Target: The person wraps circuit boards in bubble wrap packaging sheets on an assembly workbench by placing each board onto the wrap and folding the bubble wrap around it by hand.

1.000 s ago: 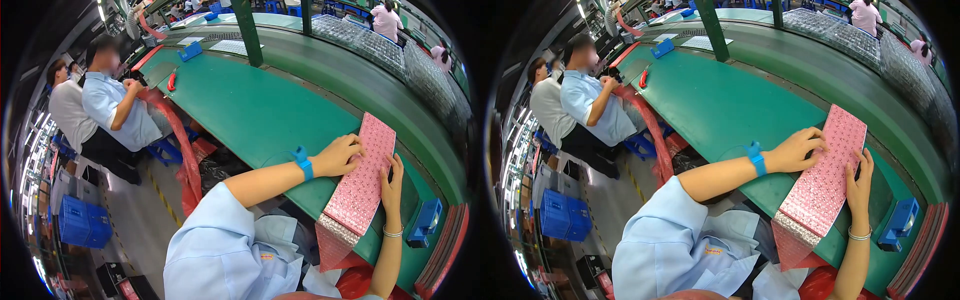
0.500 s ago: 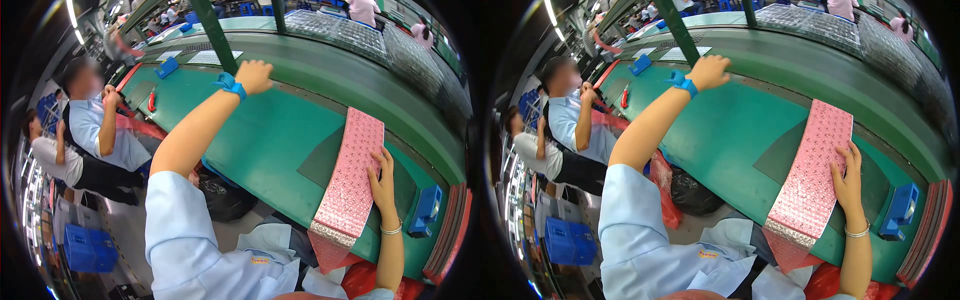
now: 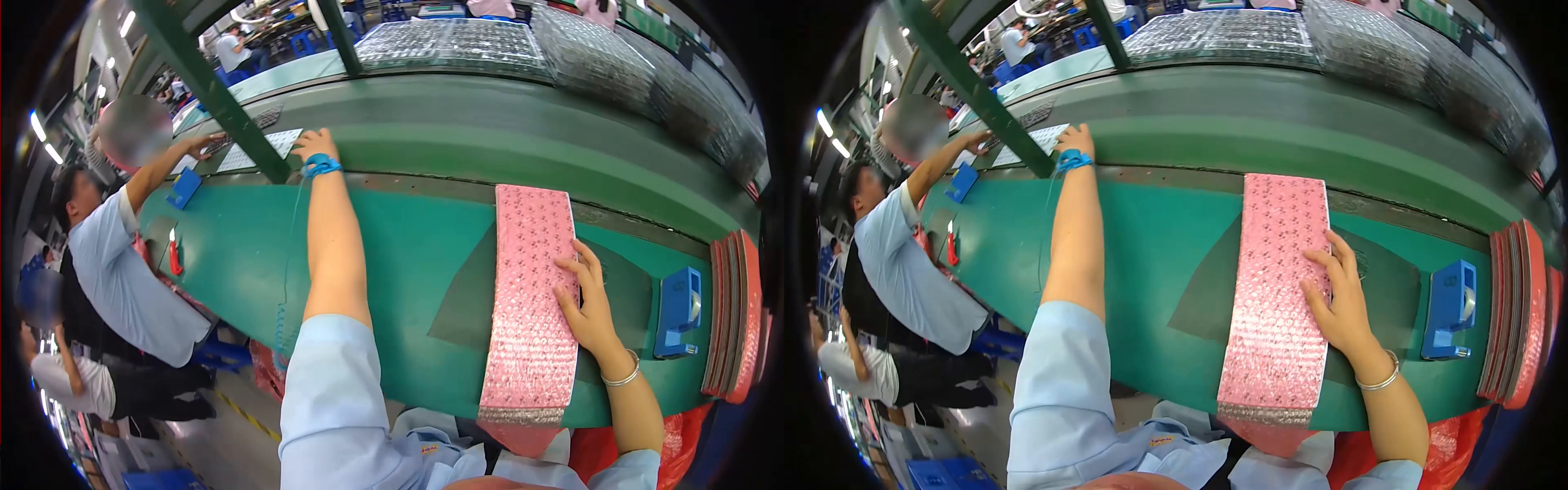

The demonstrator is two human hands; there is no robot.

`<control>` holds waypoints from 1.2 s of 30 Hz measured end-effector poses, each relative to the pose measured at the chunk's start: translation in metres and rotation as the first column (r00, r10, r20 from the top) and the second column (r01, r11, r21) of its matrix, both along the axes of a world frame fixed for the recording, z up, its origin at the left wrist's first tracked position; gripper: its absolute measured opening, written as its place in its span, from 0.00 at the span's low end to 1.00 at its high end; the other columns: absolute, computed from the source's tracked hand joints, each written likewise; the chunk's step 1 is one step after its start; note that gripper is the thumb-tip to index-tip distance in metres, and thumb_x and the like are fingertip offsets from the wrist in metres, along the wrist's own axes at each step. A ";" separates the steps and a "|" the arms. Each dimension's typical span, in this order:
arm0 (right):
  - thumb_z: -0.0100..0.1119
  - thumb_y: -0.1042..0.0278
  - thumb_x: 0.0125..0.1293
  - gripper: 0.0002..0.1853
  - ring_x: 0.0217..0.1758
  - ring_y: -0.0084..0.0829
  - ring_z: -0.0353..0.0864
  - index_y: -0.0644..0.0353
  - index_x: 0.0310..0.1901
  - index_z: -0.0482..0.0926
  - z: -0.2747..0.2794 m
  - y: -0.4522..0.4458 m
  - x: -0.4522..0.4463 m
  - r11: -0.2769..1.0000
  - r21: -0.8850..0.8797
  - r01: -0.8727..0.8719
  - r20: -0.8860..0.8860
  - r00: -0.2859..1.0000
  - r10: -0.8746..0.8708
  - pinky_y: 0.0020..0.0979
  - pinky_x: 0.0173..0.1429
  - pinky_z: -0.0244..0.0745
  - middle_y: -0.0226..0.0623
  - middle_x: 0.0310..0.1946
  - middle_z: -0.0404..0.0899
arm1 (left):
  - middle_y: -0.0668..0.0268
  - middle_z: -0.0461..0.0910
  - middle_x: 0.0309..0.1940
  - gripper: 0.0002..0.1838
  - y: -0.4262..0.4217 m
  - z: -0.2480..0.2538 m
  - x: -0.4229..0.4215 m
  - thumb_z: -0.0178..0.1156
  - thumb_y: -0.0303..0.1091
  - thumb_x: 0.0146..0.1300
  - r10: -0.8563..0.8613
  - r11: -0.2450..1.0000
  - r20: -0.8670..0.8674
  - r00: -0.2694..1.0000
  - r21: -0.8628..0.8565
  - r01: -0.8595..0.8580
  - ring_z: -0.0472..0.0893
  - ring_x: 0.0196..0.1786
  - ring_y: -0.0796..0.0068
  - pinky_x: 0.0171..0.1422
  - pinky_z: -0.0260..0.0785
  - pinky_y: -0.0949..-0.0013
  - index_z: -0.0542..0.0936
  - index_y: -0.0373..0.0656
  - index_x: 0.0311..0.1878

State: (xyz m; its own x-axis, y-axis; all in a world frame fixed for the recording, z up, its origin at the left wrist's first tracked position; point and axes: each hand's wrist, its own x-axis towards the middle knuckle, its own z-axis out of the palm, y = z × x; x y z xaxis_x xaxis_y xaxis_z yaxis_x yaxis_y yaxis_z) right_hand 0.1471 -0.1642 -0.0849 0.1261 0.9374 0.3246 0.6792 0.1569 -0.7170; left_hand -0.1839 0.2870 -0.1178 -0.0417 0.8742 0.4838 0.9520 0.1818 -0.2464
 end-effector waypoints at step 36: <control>0.57 0.69 0.55 0.20 0.57 0.45 0.66 0.53 0.52 0.71 -0.013 0.005 0.014 0.995 0.101 0.012 0.057 0.998 -0.018 0.38 0.60 0.61 0.48 0.61 0.57 | 0.50 0.74 0.50 0.18 0.119 -0.028 -0.106 0.47 0.36 0.63 0.036 0.999 0.095 0.995 -0.036 -0.033 0.74 0.48 0.46 0.47 0.68 0.52 0.72 0.46 0.56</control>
State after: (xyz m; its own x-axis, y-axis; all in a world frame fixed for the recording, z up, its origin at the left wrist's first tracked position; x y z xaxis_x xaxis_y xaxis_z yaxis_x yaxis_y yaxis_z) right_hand 0.1608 -0.1597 -0.0982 0.1180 0.8980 0.4239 0.7219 0.2156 -0.6576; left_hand -0.2898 0.4062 -0.1463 -0.1169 0.8874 0.4459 0.9647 0.2082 -0.1614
